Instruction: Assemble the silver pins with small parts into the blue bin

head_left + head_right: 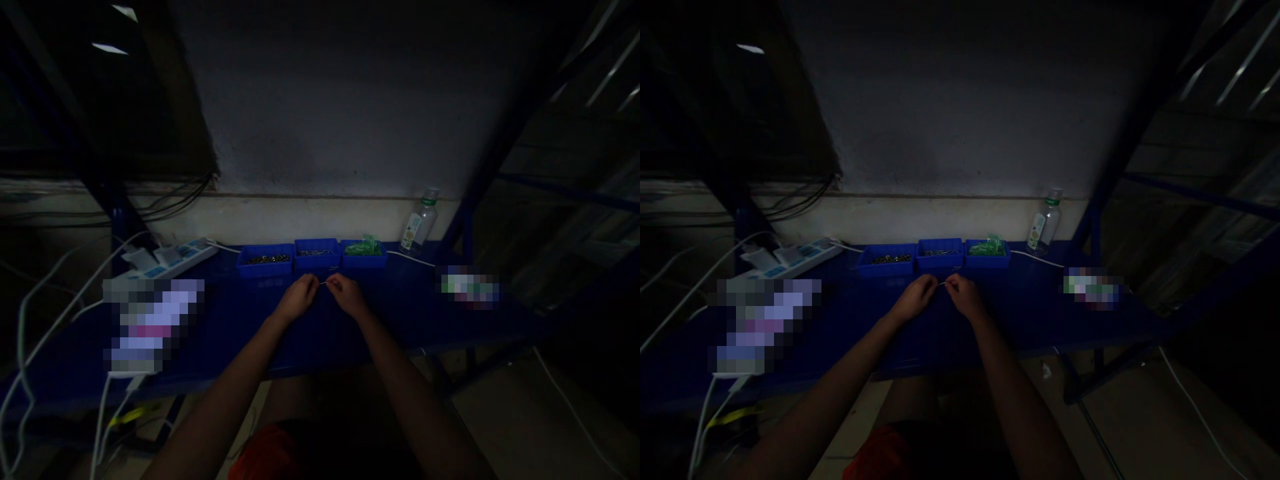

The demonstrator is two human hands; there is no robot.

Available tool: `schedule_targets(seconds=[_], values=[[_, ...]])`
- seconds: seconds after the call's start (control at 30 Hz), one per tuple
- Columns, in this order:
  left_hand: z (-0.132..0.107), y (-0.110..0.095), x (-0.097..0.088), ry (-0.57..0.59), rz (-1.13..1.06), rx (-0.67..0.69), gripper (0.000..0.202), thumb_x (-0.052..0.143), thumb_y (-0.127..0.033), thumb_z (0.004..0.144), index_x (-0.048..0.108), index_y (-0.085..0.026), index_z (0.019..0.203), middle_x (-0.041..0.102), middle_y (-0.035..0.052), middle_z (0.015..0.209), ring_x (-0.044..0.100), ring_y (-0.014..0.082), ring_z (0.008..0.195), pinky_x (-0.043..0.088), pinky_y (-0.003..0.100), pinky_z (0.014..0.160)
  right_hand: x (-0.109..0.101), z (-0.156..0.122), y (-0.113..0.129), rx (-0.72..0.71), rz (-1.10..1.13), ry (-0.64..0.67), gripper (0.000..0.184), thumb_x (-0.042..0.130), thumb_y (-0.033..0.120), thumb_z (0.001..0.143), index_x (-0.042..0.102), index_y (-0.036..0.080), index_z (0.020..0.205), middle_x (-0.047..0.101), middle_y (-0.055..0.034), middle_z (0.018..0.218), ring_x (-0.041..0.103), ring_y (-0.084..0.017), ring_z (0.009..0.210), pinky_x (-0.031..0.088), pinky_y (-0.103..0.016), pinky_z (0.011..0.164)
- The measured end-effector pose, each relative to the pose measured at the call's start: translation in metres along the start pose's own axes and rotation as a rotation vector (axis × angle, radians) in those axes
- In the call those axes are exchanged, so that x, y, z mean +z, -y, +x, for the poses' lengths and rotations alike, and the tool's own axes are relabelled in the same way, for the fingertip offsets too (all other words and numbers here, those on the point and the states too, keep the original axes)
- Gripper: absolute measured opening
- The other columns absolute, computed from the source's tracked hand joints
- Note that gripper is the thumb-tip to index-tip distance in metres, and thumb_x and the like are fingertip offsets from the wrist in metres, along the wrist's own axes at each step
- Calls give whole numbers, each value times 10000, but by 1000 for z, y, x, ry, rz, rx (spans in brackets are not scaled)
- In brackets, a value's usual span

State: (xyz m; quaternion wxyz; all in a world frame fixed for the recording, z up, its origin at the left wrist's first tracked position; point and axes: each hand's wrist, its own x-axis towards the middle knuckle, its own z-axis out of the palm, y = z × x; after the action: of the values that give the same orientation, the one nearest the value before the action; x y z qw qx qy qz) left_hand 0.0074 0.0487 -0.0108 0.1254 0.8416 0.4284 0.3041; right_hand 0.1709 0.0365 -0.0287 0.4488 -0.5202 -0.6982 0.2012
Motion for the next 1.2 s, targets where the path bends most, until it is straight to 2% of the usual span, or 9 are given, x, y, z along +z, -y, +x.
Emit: schedule_targets(seconds=[0.13,0.3,0.47,0.67,0.93,1.2], values=[[-1,2,-2,28,-13,8,197,428,-276,811,566,-179,913,571,41,849,531,149,767,404,257,708,-1,-2,5,-14,38,21,157,474,288,776,574,198,857,617,2,741,571,-117,665,435,-231,633],[-1,8,-1,57,-24,15,168,476,-247,778,595,-183,878,582,35,825,537,142,738,406,242,686,-3,-4,11,-38,60,48,156,468,296,784,569,202,856,619,3,748,569,-115,668,434,-228,640],[-1,8,-1,68,-10,39,170,464,-256,790,612,-179,824,583,36,787,542,148,745,406,242,681,-4,-5,13,-37,95,78,170,465,303,785,570,197,866,618,2,752,569,-111,674,434,-223,641],[-1,8,0,77,-37,14,190,459,-251,792,628,-178,841,596,41,834,550,145,759,408,236,691,-2,-4,14,-30,110,104,169,537,305,734,579,184,844,606,7,722,554,-101,628,428,-206,602],[0,12,1,79,-83,33,216,468,-279,797,642,-162,850,608,42,816,551,136,736,405,226,670,-3,-4,14,-63,94,94,155,518,303,754,578,185,836,614,1,739,570,-108,673,428,-209,625],[0,9,1,93,-79,16,202,479,-283,786,640,-165,812,607,36,795,551,131,700,405,223,656,-2,-7,22,-129,-102,51,147,500,309,778,574,202,844,609,9,701,544,-106,629,395,-209,609]])
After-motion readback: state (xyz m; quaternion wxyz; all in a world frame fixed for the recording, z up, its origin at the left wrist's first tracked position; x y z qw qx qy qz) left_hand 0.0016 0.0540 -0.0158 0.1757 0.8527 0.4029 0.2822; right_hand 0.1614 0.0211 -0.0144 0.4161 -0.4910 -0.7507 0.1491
